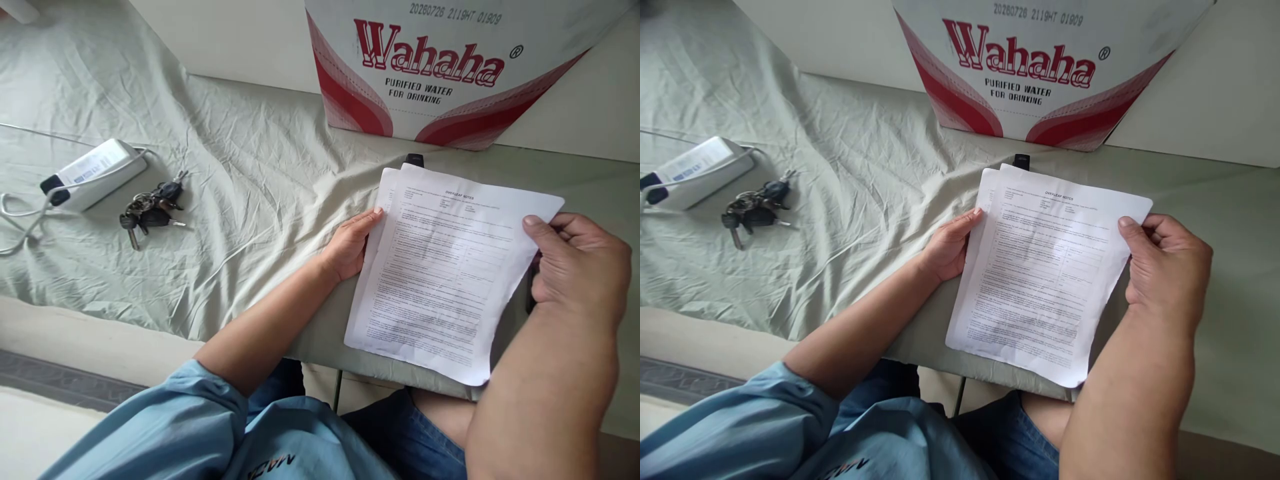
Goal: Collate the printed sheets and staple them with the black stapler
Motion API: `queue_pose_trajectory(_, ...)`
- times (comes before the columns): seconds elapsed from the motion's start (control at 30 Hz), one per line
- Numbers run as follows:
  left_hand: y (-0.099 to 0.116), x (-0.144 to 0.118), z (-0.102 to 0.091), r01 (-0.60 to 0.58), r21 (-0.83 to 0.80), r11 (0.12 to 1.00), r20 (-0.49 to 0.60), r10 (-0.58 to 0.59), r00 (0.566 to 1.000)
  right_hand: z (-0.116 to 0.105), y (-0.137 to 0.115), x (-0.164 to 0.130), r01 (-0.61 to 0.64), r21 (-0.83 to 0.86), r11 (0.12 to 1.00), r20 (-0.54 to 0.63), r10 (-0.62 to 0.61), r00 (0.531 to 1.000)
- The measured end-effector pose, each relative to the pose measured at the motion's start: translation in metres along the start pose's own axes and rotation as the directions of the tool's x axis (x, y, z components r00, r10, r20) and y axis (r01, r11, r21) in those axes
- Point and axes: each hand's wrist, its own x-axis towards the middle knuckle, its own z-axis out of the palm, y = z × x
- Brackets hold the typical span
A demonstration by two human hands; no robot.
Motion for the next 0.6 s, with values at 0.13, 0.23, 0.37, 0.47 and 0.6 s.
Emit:
queue_pose_trajectory(0.13,0.000,0.000,0.001,-0.007,0.017,1.000,0.013,0.007,1.000,-0.001,-0.002,0.000,0.070,0.012,0.997,-0.009,-0.070,0.997)
queue_pose_trajectory(0.23,0.001,-0.001,0.002,-0.015,0.031,0.999,0.021,0.014,1.000,0.002,-0.008,-0.005,0.094,-0.010,0.996,0.042,-0.094,0.995)
queue_pose_trajectory(0.37,0.000,-0.001,0.002,-0.021,0.049,0.999,0.026,0.020,0.999,0.005,-0.008,-0.008,0.081,-0.033,0.996,0.077,-0.078,0.994)
queue_pose_trajectory(0.47,0.000,-0.001,0.004,-0.021,0.051,0.998,0.014,0.021,1.000,0.007,-0.007,-0.008,0.076,-0.035,0.996,0.059,-0.074,0.996)
queue_pose_trajectory(0.6,0.000,-0.003,0.005,-0.033,0.055,0.998,0.007,0.032,0.999,0.011,-0.009,-0.009,0.045,-0.031,0.999,0.015,-0.044,0.999)
